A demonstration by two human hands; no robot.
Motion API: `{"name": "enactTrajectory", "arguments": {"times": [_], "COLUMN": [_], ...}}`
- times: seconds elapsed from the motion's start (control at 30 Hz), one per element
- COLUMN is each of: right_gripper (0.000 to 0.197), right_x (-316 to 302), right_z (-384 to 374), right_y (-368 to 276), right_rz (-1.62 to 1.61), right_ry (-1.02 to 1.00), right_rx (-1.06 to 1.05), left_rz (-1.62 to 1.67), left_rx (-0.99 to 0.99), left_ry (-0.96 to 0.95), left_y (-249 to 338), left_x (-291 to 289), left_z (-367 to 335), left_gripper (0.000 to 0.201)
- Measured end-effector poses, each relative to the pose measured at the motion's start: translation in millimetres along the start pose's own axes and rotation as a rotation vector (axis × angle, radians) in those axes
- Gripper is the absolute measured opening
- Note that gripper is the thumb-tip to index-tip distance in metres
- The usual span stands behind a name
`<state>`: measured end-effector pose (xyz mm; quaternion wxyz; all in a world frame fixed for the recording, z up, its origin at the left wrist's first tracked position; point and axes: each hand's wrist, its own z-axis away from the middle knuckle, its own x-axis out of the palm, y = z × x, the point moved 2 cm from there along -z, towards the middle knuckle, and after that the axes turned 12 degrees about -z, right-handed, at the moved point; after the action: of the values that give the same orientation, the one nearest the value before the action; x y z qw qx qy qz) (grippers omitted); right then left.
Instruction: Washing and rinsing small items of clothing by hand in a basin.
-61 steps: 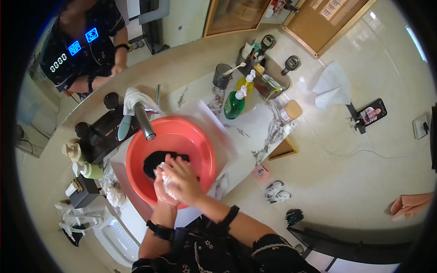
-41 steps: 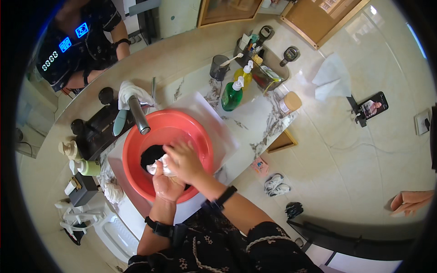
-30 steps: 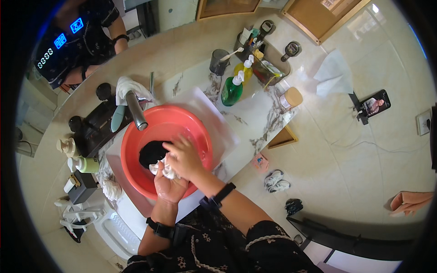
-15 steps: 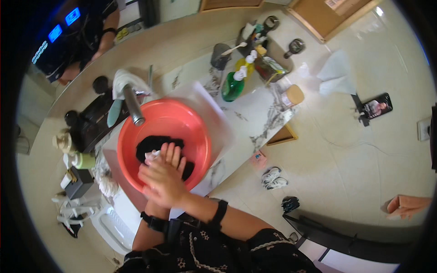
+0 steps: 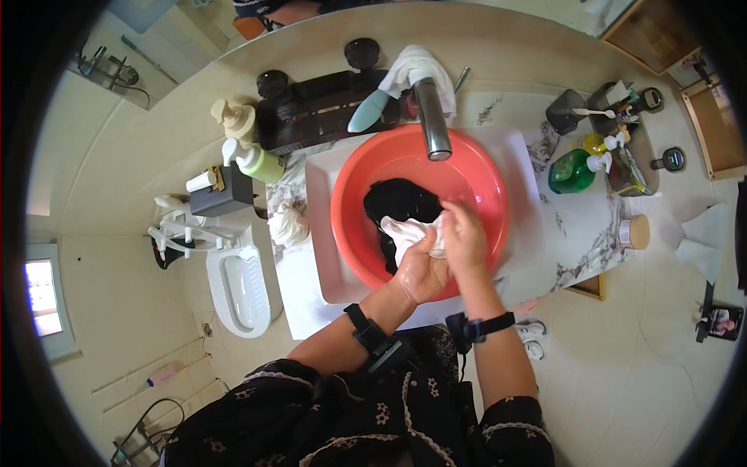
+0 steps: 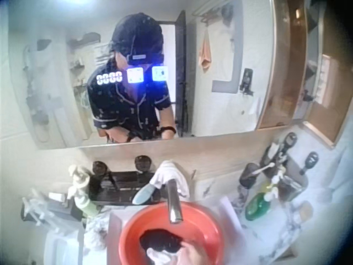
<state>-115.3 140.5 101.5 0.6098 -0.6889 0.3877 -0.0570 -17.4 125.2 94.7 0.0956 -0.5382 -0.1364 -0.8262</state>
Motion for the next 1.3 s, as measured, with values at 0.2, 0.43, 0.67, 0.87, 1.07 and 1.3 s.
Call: {"name": "enactTrajectory", "arguments": {"times": [0.2, 0.43, 0.67, 0.87, 1.07, 1.3], "right_gripper": [0.025, 0.026, 0.031, 0.025, 0.027, 0.021], "right_x": [60.7, 3.7, 32.9, -0.4, 27.3, 12.5], "right_z": [71.5, -13.9, 9.2, -21.0, 37.3, -26.2], "right_y": [14.3, -9.5, -22.1, 0.2, -50.4, -19.0], "right_rz": [0.684, 0.412, 0.285, -0.902, 0.411, 0.345], "right_ry": [0.276, -0.044, -0.195, 0.287, -0.352, -0.112], "right_rx": [-0.134, 0.097, 0.161, 0.863, -0.005, 0.135], "left_rz": [-0.067, -0.036, 0.087, 0.121, -0.11, 0.123], "left_rx": [0.037, 0.023, 0.009, 0.111, 0.013, -0.024], "left_ry": [-0.03, 0.015, -0.124, -0.165, -0.167, -0.049], "left_y": [11.3, 9.0, 19.8, 37.6, 30.7, 18.2], "left_x": [5.4, -11.8, -25.6, 7.4, 6.5, -6.4], "left_z": [-5.0, 2.7, -0.5, 17.4, 4.2, 5.3], "left_gripper": [0.049, 0.042, 0.043, 0.066, 0.06, 0.035]}}
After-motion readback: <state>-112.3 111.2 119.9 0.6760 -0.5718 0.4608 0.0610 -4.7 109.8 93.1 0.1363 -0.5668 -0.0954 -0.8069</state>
